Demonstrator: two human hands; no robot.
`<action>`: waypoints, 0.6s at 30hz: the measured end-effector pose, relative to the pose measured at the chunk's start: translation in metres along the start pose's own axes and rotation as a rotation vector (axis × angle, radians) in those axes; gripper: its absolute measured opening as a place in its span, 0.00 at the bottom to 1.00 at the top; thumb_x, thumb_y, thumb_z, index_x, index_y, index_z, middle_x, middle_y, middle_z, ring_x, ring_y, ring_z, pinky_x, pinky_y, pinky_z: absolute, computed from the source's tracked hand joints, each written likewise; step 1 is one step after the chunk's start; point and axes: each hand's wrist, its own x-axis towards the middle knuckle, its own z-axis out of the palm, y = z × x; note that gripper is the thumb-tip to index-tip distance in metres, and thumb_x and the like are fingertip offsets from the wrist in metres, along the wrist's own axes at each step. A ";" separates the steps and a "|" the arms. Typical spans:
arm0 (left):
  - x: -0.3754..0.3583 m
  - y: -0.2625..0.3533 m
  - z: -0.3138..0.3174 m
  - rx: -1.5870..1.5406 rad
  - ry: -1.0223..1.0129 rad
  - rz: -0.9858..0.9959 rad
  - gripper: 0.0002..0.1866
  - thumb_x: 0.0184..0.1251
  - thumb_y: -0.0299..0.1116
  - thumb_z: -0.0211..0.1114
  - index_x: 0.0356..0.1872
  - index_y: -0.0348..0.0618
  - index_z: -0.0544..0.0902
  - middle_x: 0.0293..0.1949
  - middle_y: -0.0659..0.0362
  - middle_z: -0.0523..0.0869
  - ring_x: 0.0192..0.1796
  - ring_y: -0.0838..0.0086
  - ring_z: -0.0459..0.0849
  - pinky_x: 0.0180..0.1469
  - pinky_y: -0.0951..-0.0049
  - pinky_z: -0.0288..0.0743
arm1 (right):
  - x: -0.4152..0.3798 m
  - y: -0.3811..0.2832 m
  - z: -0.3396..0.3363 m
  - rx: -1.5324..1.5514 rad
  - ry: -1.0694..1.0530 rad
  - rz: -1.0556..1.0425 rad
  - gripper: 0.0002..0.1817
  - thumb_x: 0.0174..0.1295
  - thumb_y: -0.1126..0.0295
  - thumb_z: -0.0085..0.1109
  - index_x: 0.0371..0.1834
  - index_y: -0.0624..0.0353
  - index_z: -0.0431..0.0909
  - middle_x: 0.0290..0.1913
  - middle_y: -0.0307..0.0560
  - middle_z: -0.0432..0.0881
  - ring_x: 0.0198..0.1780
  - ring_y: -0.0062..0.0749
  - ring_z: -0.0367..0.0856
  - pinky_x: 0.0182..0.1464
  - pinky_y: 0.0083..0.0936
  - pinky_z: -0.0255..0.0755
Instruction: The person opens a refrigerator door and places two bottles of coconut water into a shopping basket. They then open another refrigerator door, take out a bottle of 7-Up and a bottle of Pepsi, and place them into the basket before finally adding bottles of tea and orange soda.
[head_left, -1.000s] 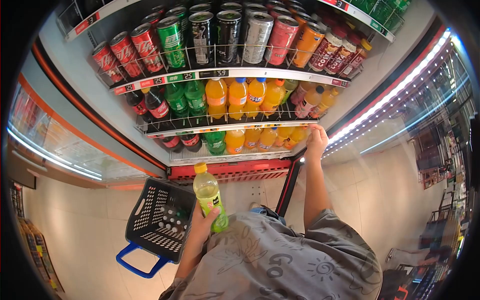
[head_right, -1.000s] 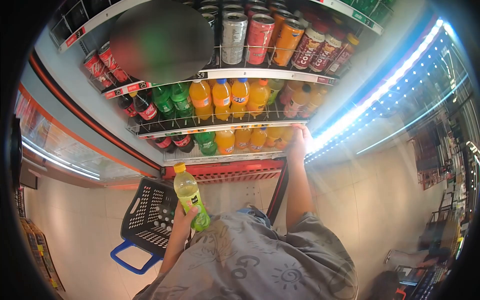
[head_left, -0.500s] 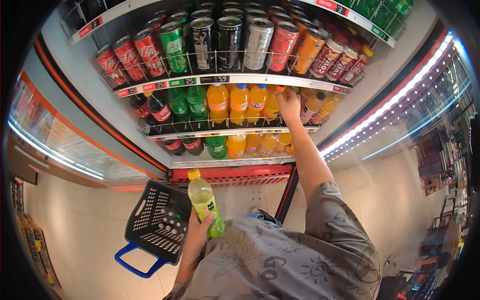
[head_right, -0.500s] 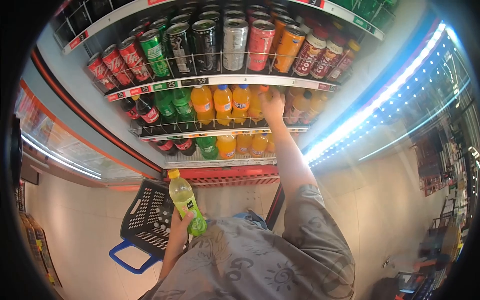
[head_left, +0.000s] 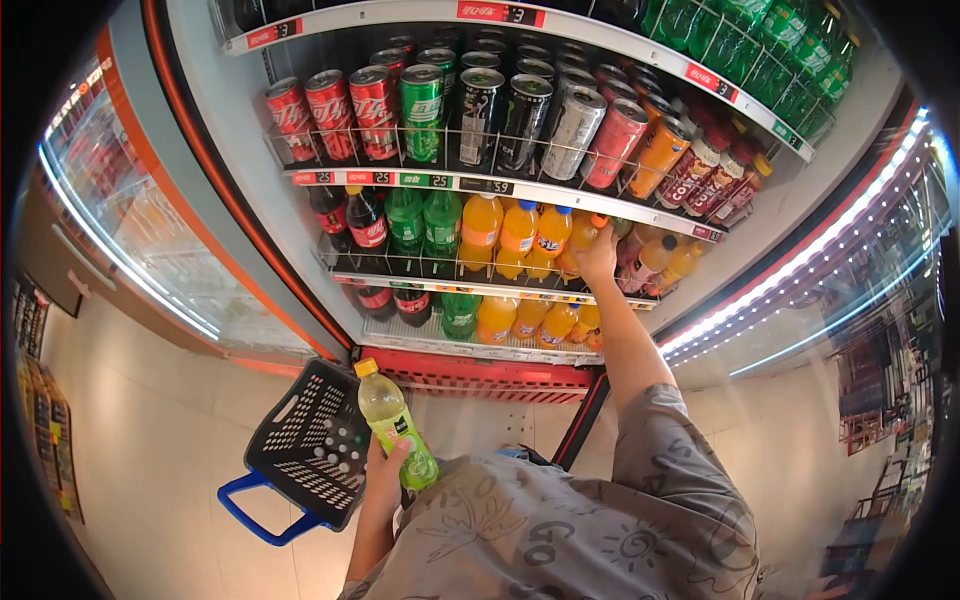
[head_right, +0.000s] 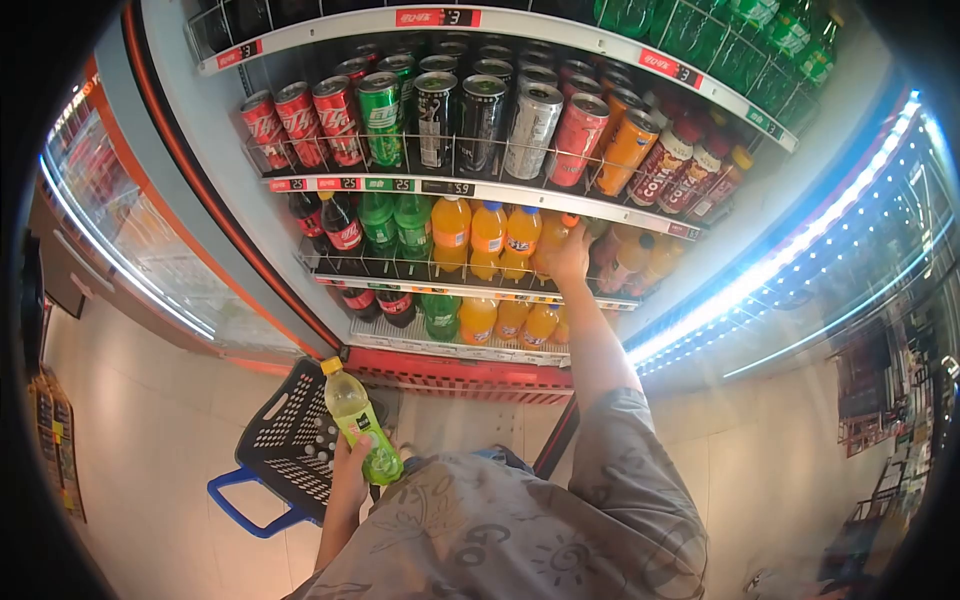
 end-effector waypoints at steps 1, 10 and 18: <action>0.001 -0.001 -0.001 -0.011 -0.001 0.000 0.22 0.69 0.32 0.60 0.61 0.37 0.67 0.45 0.48 0.82 0.43 0.62 0.86 0.42 0.61 0.85 | 0.001 0.000 -0.005 -0.023 -0.026 -0.006 0.44 0.41 0.61 0.80 0.59 0.64 0.64 0.58 0.67 0.72 0.60 0.63 0.72 0.60 0.46 0.71; 0.002 0.014 0.006 -0.038 -0.041 0.004 0.23 0.68 0.31 0.61 0.61 0.38 0.68 0.43 0.53 0.82 0.41 0.69 0.84 0.43 0.69 0.80 | -0.034 -0.017 -0.044 0.069 0.088 -0.088 0.42 0.41 0.64 0.81 0.60 0.62 0.69 0.57 0.56 0.75 0.57 0.55 0.76 0.60 0.43 0.70; 0.008 0.005 0.004 -0.031 -0.022 -0.011 0.23 0.71 0.36 0.61 0.61 0.38 0.66 0.44 0.49 0.82 0.42 0.62 0.85 0.40 0.62 0.85 | -0.089 -0.043 -0.108 0.725 0.358 -0.044 0.39 0.52 0.74 0.72 0.67 0.62 0.62 0.56 0.51 0.76 0.52 0.37 0.80 0.58 0.33 0.75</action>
